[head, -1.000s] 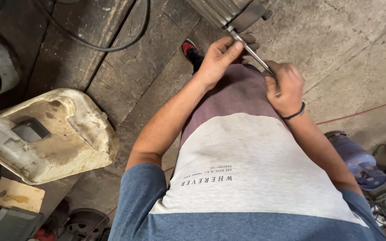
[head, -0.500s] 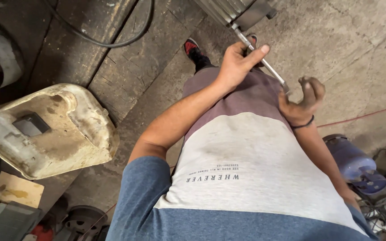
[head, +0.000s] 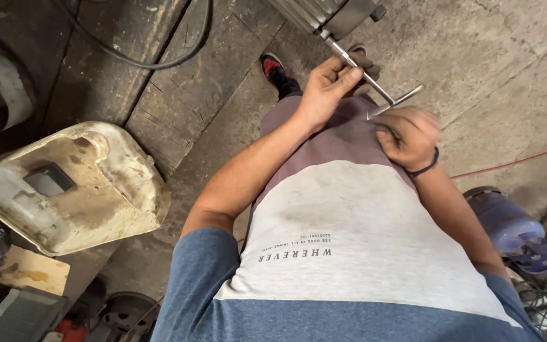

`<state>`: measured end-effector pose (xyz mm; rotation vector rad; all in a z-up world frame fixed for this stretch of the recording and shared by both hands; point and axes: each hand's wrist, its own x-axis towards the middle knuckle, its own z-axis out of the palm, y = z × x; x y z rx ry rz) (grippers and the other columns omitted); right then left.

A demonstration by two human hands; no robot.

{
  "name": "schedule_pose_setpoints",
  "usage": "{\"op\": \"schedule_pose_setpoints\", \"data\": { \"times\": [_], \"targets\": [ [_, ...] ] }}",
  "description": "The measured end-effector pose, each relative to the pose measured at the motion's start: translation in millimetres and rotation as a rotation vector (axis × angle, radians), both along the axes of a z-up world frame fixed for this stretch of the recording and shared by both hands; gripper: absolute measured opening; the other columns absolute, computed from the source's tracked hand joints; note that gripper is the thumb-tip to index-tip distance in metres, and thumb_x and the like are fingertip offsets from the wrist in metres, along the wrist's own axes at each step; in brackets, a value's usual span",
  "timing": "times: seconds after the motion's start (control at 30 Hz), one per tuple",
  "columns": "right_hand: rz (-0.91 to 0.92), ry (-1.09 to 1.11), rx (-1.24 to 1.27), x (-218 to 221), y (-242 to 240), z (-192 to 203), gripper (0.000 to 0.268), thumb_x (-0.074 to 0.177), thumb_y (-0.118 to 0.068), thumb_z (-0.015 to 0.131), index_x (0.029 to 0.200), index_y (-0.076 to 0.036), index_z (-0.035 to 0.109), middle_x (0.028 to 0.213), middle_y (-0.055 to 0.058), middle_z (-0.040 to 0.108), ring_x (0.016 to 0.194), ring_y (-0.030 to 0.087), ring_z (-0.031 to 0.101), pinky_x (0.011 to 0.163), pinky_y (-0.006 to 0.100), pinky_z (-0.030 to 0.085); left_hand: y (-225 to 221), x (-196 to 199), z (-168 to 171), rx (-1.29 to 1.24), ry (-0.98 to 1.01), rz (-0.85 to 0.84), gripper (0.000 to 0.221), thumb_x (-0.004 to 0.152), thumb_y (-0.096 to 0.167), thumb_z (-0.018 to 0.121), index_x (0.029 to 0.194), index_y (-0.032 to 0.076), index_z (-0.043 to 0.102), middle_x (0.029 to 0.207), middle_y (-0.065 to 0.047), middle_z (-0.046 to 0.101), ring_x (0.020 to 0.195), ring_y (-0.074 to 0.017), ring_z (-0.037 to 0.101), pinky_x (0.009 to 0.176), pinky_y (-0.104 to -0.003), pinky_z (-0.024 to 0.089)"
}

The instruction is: Disassembling and reassembling an electric motor using a T-handle wrench and a hammer on a workbench.

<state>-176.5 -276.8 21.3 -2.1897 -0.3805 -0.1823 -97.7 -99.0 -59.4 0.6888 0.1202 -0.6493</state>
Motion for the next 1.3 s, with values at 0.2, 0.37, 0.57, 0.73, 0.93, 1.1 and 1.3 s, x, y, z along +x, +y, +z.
{"op": "schedule_pose_setpoints", "data": {
  "times": [0.2,0.37,0.57,0.73,0.93,1.1,1.3],
  "targets": [
    [-0.093,-0.423,-0.311,-21,-36,-38,0.032,0.100,-0.019,0.067,0.125,0.000,0.059,0.114,0.021,0.063,0.091,0.038,0.071,0.077,0.050,0.056,-8,5,15,0.309,0.072,0.081,0.032,0.083,0.025,0.083,0.098,0.000,0.069,0.077,-0.004,0.062,0.071,-0.0141,0.068,0.067,-0.032,0.069],
    [-0.228,-0.064,-0.107,-14,-14,-33,0.024,0.103,0.000,0.051,0.103,0.011,0.073,0.099,0.025,0.074,0.088,0.040,0.070,0.081,0.048,0.055,-8,8,7,0.418,-0.013,0.092,0.025,0.084,0.031,0.083,0.092,0.011,0.070,0.072,0.007,0.056,0.065,-0.0046,0.048,0.058,-0.021,0.042],
    [-0.550,1.329,1.440,-5,0,-44,0.055,0.103,-0.048,0.048,0.058,-0.017,0.040,0.043,-0.002,0.028,0.033,0.011,0.022,0.032,0.025,0.015,0,17,21,-0.054,-0.056,0.015,0.040,0.109,0.030,0.065,0.138,0.004,0.057,0.123,-0.024,0.073,0.110,-0.0349,0.075,0.097,-0.045,0.063],
    [-0.423,0.151,0.026,-6,5,5,0.043,0.107,-0.031,0.065,0.124,0.007,0.053,0.114,0.023,0.055,0.087,0.033,0.062,0.076,0.041,0.054,-9,15,23,0.102,0.049,0.071,0.025,0.102,0.029,0.067,0.113,0.007,0.062,0.114,-0.026,0.075,0.102,-0.0346,0.077,0.083,-0.041,0.066],
    [-0.824,1.240,1.042,4,5,-33,0.063,0.087,-0.071,0.057,0.073,-0.010,0.059,0.052,0.005,0.042,0.037,0.012,0.034,0.036,0.023,0.024,-2,19,21,0.166,-0.013,-0.003,0.030,0.101,0.034,0.067,0.115,0.008,0.063,0.111,-0.021,0.078,0.103,-0.0300,0.078,0.083,-0.034,0.064],
    [-0.501,0.873,0.702,-24,-19,-48,0.054,0.110,-0.050,0.051,0.081,-0.005,0.060,0.066,0.009,0.057,0.056,0.017,0.051,0.051,0.028,0.037,12,11,14,0.224,-0.201,-0.136,0.030,0.106,0.035,0.061,0.119,0.009,0.065,0.115,-0.009,0.075,0.108,-0.0193,0.070,0.092,-0.030,0.056],
    [-0.248,0.512,0.053,-43,-48,-88,0.046,0.119,-0.035,0.049,0.086,-0.003,0.055,0.081,0.011,0.055,0.076,0.026,0.056,0.072,0.042,0.039,9,-2,-92,0.299,0.106,-0.051,0.043,0.099,0.030,0.069,0.133,0.006,0.058,0.117,-0.014,0.075,0.096,-0.0296,0.081,0.080,-0.035,0.067]
  ]
}}
